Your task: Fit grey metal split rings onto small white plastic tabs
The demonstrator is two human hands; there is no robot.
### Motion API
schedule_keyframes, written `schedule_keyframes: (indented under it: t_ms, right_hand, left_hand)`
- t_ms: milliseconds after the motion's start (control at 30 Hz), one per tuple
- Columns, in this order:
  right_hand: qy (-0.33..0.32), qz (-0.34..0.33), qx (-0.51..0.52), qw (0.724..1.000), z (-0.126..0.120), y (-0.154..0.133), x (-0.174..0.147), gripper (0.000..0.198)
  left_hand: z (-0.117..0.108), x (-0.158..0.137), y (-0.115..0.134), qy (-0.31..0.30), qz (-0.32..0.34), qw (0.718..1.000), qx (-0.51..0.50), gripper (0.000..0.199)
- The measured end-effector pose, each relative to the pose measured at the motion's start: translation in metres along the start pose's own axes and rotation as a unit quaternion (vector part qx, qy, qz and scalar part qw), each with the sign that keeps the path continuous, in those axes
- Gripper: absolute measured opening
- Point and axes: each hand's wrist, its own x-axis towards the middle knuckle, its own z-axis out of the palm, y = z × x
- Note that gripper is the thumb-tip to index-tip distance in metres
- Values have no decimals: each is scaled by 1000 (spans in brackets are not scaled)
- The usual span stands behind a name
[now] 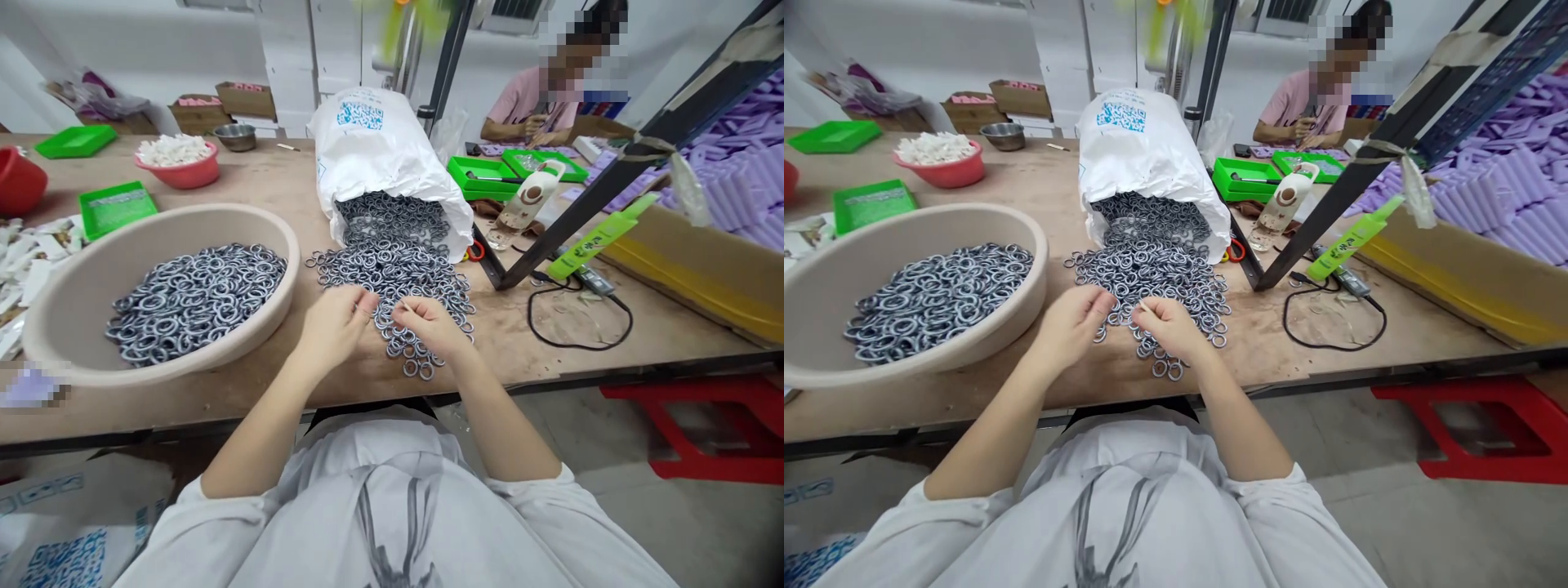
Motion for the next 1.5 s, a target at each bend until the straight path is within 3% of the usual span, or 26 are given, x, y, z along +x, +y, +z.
schedule_keyframes:
  t_ms: [100, 233, 300, 367, 467, 600, 700, 800, 933, 1133, 1367, 1500]
  right_hand:
    - [3, -13, 15, 1000, 12, 2, -5, 30]
    - [120, -36, -29, 992, 24, 9, -9, 27]
    - [147, -50, -24, 988, 28, 12, -11, 23]
    - [128, -48, 27, 990, 29, 13, -10, 32]
    - [121, -32, 103, 987, 26, 14, -6, 35]
    - [174, -51, 53, 982, 20, 12, -8, 44]
    - [136, -98, -90, 982, 20, 7, -18, 43]
    - [97, -141, -227, 959, 23, 1, -28, 39]
    - [91, -153, -309, 934, 25, -3, -31, 39]
    - [95, -138, -336, 927, 25, -4, -31, 41]
    - [102, -54, -235, 965, 28, 8, -28, 45]
    - [116, -33, -235, 964, 37, 10, -24, 46]
  left_hand:
    - [26, -6, -3, -83, -32, 975, -203, 45]
    - [48, -10, -1, -25, -99, 916, -388, 47]
    - [53, -9, 3, -11, -129, 881, -455, 49]
    - [56, -8, 9, -10, -161, 843, -513, 49]
    - [56, -9, 16, -43, -198, 790, -579, 49]
    - [55, -12, 19, -72, -217, 743, -629, 51]
    - [54, -13, 18, -46, -231, 727, -645, 52]
    - [56, -12, 18, -7, -253, 716, -651, 51]
    - [56, -13, 22, 31, -264, 715, -647, 47]
    - [57, -16, 29, 42, -275, 707, -651, 45]
    - [64, -13, 25, 36, -302, 688, -659, 50]
    - [64, -9, 20, 26, -320, 681, -659, 52]
